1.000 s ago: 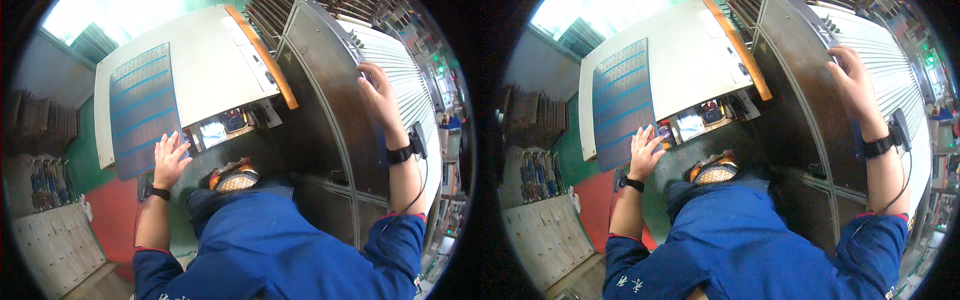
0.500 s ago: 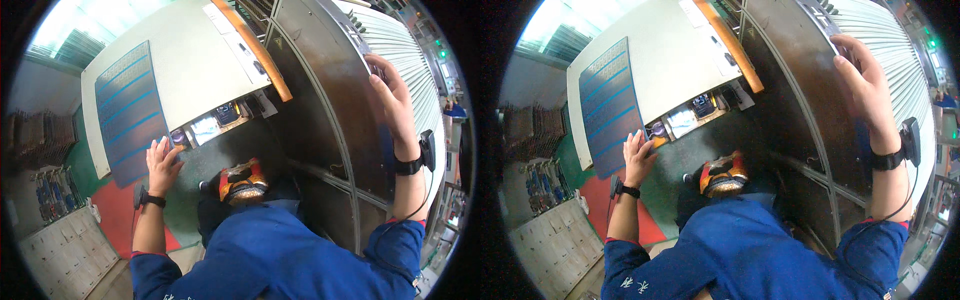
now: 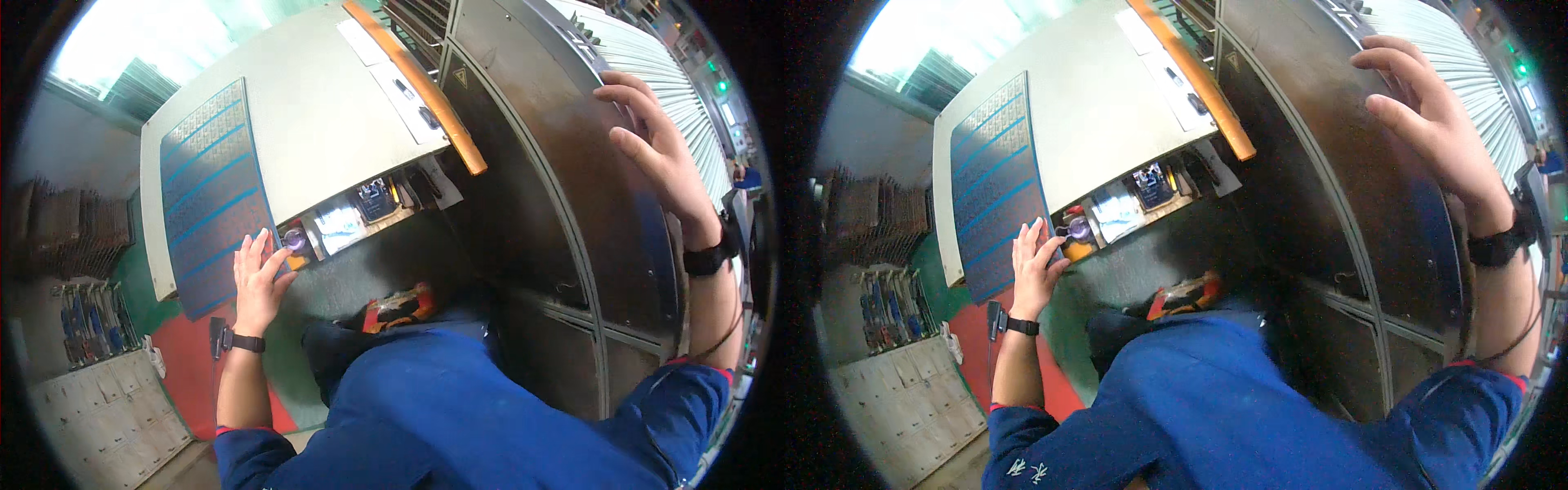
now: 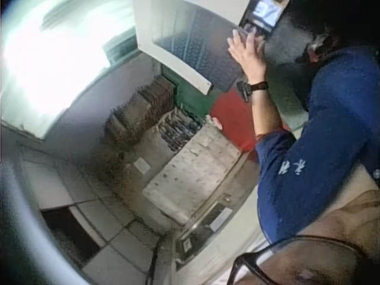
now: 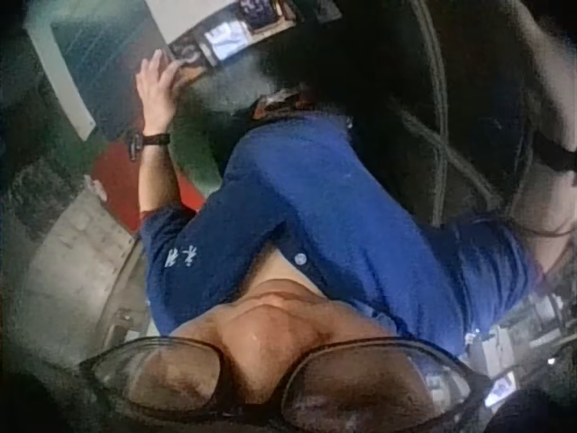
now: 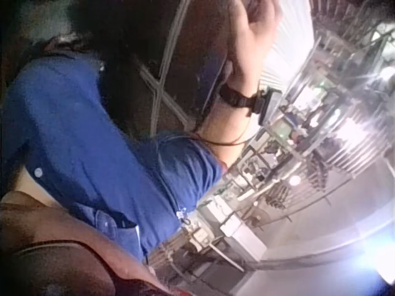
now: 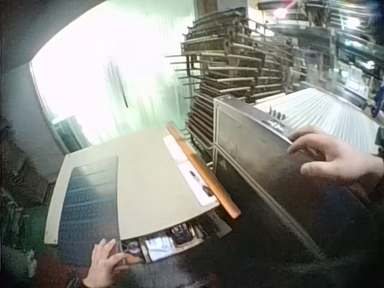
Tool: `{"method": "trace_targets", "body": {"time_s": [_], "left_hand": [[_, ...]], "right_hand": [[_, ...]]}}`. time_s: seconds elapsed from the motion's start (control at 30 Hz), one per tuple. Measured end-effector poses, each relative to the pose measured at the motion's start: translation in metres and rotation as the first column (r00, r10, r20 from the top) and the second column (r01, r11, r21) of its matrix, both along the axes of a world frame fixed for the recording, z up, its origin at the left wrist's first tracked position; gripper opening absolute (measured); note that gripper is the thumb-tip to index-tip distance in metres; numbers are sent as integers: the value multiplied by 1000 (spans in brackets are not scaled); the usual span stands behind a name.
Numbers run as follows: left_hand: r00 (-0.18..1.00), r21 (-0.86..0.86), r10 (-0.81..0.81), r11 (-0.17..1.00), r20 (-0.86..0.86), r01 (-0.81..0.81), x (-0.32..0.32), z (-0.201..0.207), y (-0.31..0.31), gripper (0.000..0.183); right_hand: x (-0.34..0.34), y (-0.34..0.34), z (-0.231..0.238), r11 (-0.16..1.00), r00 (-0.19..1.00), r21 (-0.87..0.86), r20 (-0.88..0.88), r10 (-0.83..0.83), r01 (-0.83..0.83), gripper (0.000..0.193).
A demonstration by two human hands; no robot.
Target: Inspecting large printed circuit board panels as they move off a conveyor belt and placing them onto a stacking table.
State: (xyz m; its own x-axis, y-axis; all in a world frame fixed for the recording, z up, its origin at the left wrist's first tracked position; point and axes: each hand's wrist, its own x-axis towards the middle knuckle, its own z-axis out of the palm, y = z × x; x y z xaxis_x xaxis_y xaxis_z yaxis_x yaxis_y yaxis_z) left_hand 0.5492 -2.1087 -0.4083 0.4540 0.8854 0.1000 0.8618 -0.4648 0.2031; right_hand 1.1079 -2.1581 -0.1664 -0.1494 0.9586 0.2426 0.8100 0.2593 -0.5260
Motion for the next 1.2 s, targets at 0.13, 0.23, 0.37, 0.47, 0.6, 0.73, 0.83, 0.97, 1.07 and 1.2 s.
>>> {"method": "trace_targets", "body": {"time_s": [0.13,0.23,0.37,0.47,0.6,0.73,0.83,0.97,1.07,1.2], "left_hand": [[1000,45,20,999,-23,-19,5,-2,-1,48],[998,95,27,995,-51,-22,6,-6,-3,44],[999,203,8,979,-50,2,8,-15,-6,49],[999,253,12,967,-32,-3,10,-20,-5,55],[998,318,20,948,-56,-1,12,-20,-3,62],[998,328,9,944,-63,12,11,-14,-7,68],[997,297,4,955,-80,20,10,-10,-8,70],[987,325,-18,943,-160,69,8,-4,-6,71],[984,338,-43,936,-174,101,6,-4,-2,73],[989,356,-39,930,-145,89,5,-10,1,64]], "right_hand": [[1,1,-5,1000,997,23,77,10,-12,40],[2,4,-9,998,985,60,172,-14,4,39],[6,4,-10,997,951,82,307,-32,7,42],[9,3,-9,990,883,134,469,-32,-35,46],[6,4,-7,985,886,162,462,-29,-53,51],[-3,2,-9,991,889,135,452,-68,7,52],[-8,0,-9,990,879,125,463,-112,60,50],[-9,-1,-10,988,860,142,497,-117,52,49],[-6,0,-11,986,850,155,512,-127,54,49],[-2,0,-13,988,848,149,517,-115,43,49]]}}
